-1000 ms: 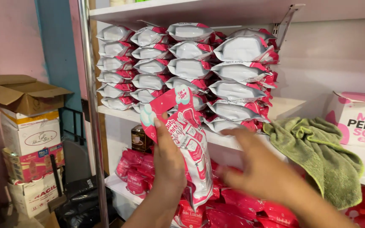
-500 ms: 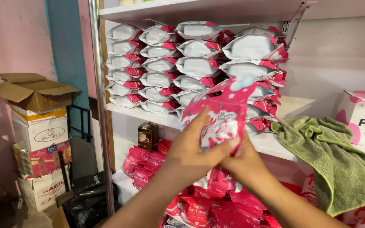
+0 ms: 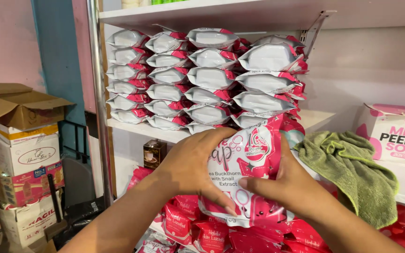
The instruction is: The person organizes packages of soap on a white shelf. They pick up a package, wipe it with a green cloth, and place it back on the shelf. The person also reaches into a cardboard box on the floor to retrieve more packages and continues to arrange them on the shelf.
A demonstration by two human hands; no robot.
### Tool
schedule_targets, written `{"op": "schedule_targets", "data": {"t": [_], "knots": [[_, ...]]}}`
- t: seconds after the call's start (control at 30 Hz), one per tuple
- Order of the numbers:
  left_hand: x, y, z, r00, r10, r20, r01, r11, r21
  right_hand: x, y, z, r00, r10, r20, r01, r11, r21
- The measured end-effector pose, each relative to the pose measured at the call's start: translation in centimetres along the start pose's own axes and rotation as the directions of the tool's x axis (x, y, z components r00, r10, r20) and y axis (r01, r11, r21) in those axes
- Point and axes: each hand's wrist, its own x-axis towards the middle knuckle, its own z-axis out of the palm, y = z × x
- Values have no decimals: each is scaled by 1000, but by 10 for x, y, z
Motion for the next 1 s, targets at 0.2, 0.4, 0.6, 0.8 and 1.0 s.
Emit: {"op": "schedule_targets", "data": {"t": [0.2, 0.4, 0.6, 0.8, 1.0], "knots": [[18, 10, -7, 1000, 7, 27, -8, 1000, 7, -6, -7, -10, 995, 4, -98, -20, 986, -165], [25, 9, -24, 999, 14, 51, -11, 999, -53, -24, -15, -54, 876, -372, -308, -33, 590, -807], [35, 20, -18, 986, 134, 103, -126, 989, -81, -10, -32, -74, 877, -468, 110, 459, 745, -485], [37, 16, -26, 996, -21, 86, 31, 993, -118, -19, -28, -38, 915, -391, 98, 364, 905, 218], [55, 5, -33, 992, -20, 124, 38, 989, -145, -34, -20, -15, 888, -453, 83, 460, 882, -107]]}}
